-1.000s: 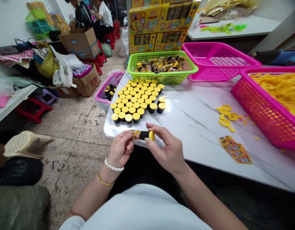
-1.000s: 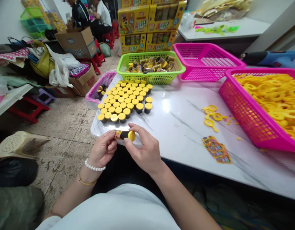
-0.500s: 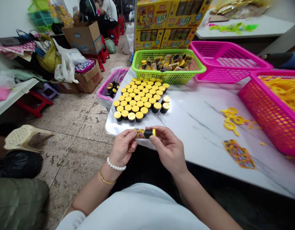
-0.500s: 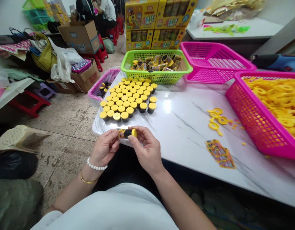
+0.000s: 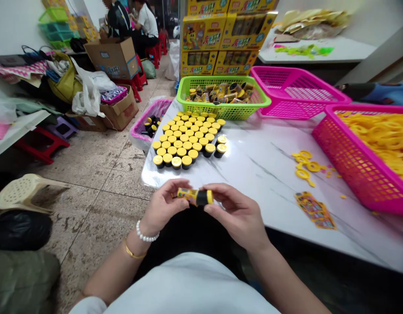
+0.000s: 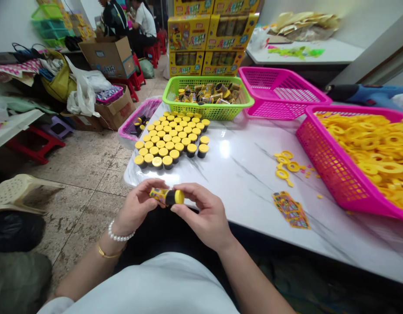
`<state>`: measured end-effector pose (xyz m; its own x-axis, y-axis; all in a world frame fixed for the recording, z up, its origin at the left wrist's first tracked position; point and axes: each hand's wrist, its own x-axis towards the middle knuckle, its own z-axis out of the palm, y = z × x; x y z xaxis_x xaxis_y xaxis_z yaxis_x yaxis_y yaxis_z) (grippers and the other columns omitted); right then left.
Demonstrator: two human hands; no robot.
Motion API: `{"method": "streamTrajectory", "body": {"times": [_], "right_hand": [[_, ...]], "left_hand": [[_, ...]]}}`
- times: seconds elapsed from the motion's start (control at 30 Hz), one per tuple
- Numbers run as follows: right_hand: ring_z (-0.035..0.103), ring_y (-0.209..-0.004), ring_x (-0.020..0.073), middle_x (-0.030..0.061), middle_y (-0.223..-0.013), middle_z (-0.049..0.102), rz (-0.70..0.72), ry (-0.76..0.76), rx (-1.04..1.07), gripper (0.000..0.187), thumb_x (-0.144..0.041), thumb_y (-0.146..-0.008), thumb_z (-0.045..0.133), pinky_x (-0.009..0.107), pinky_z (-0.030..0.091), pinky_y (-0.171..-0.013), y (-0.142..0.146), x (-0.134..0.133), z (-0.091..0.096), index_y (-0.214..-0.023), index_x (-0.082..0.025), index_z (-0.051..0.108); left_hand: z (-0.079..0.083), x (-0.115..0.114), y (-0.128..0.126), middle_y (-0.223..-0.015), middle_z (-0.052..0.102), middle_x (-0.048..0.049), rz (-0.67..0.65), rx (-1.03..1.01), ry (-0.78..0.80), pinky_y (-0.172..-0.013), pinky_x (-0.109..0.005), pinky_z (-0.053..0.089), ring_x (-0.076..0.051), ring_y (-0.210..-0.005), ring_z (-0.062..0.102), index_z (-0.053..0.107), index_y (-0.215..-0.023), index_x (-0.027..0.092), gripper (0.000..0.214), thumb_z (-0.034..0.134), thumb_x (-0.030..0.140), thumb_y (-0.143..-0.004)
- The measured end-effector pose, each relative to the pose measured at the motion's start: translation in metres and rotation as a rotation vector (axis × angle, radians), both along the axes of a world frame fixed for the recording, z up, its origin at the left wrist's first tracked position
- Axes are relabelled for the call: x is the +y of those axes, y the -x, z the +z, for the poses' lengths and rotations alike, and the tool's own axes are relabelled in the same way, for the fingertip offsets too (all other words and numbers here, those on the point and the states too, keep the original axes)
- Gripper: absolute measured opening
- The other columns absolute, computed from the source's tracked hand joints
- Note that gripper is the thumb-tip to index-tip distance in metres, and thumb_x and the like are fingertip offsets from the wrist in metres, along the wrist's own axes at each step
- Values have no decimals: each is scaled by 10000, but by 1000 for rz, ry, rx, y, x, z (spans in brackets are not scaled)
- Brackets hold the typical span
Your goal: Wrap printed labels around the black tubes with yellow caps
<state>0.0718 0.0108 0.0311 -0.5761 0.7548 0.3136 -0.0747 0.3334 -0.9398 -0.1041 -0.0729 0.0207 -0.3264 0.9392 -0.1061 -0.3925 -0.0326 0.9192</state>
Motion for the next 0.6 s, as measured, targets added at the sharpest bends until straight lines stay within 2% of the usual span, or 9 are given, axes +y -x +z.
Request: {"method": "streamTrajectory", "body": {"times": [0.07,0.2,0.3,0.43,0.5,0.6], "right_hand": [[694,-1033,198,49,-1099,696,14,-151,-55,294,-231,-850,764,330,586,-923,0,3,1,-1136,-297,744],[692,-907,172,36,-1000,682,-7,-330,-87,344,-220,-851,764,306,602,-826,-6,13,3,-1178,-326,746],[707,-917,188,43,-1035,714,-46,-419,-98,346,-212,-859,747,331,612,-842,-14,19,5,-1182,-337,743],[731,-939,204,55,-1055,742,-62,-426,-135,275,-204,-860,736,357,625,-859,-21,18,3,-1113,-311,760],[739,-922,201,51,-1034,752,-95,-404,-121,243,-190,-857,737,350,631,-844,-21,15,1,-1071,-302,767],[746,-919,205,47,-1024,770,-140,-435,-82,295,-144,-853,719,358,636,-845,-19,12,-4,-1102,-299,751]], "left_hand": [[2,4,-3,-850,725,-52,-128,25,47,-639,-250,556,-118,-674,643,746,-979,135,399,908,322,-665],[6,17,-12,-847,735,-59,-203,5,46,-607,-244,544,-111,-638,635,744,-951,127,375,899,321,-671],[7,21,-13,-789,724,-51,-262,-96,50,-564,-246,540,-134,-617,659,723,-988,142,426,895,372,-673],[5,18,-11,-682,683,-16,-192,-131,123,-499,-204,506,-111,-545,630,701,-916,132,405,917,338,-642],[4,15,-10,-735,705,-32,-194,-126,111,-524,-222,532,-133,-589,664,709,-962,138,411,910,322,-654],[3,13,-10,-769,716,-50,-199,-115,126,-527,-240,541,-156,-620,685,721,-1040,148,419,863,374,-717]]}}
